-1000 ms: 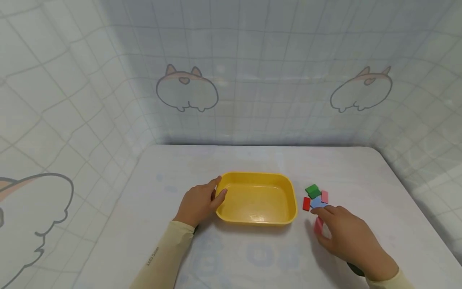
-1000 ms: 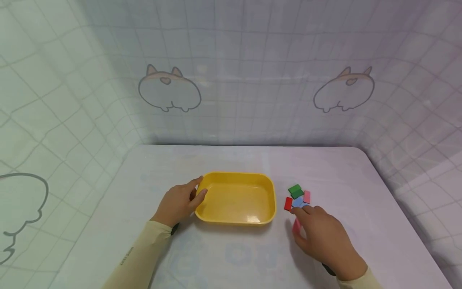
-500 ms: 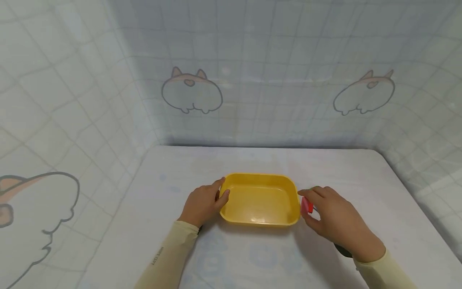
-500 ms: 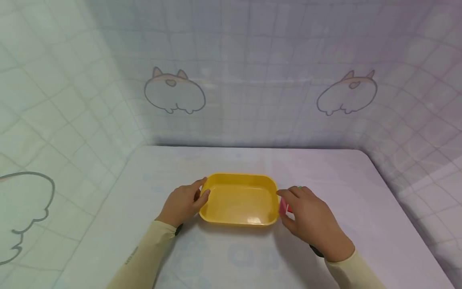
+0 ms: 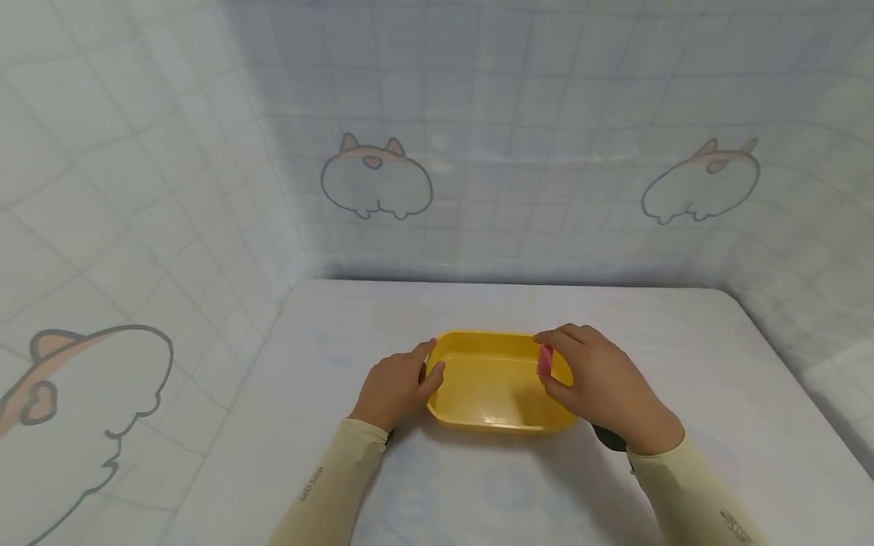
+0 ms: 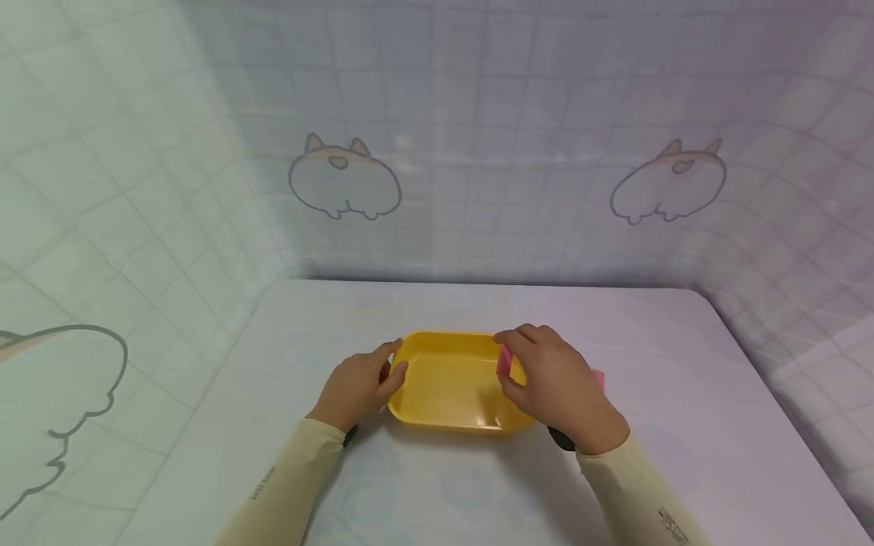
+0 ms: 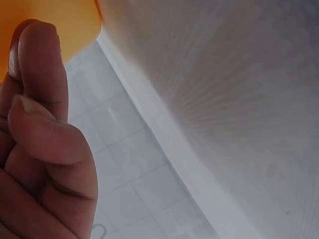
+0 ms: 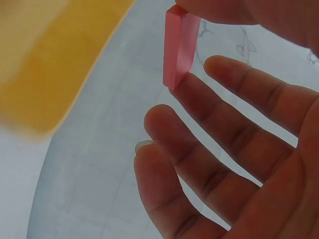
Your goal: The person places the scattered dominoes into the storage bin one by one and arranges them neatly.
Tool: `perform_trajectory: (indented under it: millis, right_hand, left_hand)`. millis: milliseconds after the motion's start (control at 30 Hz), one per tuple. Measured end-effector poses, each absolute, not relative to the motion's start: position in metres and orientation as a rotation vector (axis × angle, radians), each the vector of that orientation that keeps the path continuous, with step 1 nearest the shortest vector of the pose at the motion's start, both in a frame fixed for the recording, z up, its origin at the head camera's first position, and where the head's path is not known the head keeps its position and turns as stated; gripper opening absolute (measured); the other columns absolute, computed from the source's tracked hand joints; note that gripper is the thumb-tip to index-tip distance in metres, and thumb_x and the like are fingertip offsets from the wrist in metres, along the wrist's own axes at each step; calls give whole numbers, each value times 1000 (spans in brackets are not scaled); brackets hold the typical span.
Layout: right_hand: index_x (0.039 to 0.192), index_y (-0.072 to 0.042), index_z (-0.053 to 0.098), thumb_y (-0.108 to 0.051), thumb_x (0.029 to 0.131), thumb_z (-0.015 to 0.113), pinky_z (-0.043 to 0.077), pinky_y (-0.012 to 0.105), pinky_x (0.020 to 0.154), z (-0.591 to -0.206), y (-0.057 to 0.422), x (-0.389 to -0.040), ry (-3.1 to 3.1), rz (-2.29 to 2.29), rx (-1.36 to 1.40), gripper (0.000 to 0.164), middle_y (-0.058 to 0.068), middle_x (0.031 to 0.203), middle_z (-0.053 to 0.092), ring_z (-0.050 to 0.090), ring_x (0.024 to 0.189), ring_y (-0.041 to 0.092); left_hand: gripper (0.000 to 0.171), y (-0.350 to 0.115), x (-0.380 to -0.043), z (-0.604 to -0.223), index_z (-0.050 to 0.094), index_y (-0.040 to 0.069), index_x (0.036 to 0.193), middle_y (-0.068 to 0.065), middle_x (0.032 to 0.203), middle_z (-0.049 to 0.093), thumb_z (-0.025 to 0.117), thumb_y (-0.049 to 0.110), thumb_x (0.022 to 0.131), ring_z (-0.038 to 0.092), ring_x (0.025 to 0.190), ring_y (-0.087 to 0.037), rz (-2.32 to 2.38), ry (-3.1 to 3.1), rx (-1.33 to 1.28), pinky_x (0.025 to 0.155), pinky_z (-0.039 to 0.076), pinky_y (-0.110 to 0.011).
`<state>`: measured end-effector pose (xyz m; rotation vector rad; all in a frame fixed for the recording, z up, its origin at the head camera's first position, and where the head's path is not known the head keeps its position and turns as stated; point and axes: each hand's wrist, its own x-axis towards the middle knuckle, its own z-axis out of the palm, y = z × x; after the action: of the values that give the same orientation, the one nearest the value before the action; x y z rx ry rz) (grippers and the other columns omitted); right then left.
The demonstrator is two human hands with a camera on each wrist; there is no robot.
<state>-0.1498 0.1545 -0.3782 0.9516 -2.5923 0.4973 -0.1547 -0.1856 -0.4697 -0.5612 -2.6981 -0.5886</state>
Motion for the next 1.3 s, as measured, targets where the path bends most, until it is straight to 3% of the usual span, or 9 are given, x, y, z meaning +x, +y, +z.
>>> perform_trajectory:
  millis: [333, 467, 700, 1000, 1300]
  right_hand:
    - [116, -14, 71, -23, 85, 83, 56, 40, 90, -380, 118, -164, -2633, 594, 992, 35, -2, 115, 71, 64, 102, 19]
    - [119, -14, 71, -25, 85, 85, 57, 41, 91, -383, 106, -171, -2653, 585, 1007, 39, -1, 114, 70, 65, 103, 20]
    - [126, -12, 70, -26, 85, 85, 58, 38, 83, -388, 83, -186, -2721, 573, 1047, 46, -2, 107, 70, 62, 90, 16]
    - [124, -12, 71, -17, 87, 79, 52, 33, 69, -382, 53, -208, -2816, 594, 1123, 38, -4, 98, 69, 57, 78, 15]
    - [136, -14, 65, -15, 88, 78, 52, 32, 72, -390, 33, -214, -2857, 635, 1217, 50, -1, 91, 69, 57, 77, 13]
  left_hand:
    - [50, -181, -153, -472, 66, 9, 140, 15, 59, 44, 56, 44, 105, 36, 45, -4, -578, -2737, -545, 45, 34, -26]
    - [51, -180, -153, -471, 65, 10, 141, 15, 60, 46, 57, 45, 105, 40, 46, -5, -548, -2745, -534, 45, 37, -27]
    - [52, -180, -151, -469, 64, 9, 140, 13, 59, 46, 56, 46, 104, 42, 46, -8, -540, -2773, -516, 46, 39, -27]
    - [52, -184, -153, -467, 63, 10, 141, 10, 55, 44, 55, 47, 105, 42, 45, -11, -503, -2764, -501, 45, 39, -28]
    - [42, -186, -152, -466, 66, 7, 135, 10, 54, 39, 55, 28, 100, 34, 44, -8, -507, -2690, -550, 42, 32, -25]
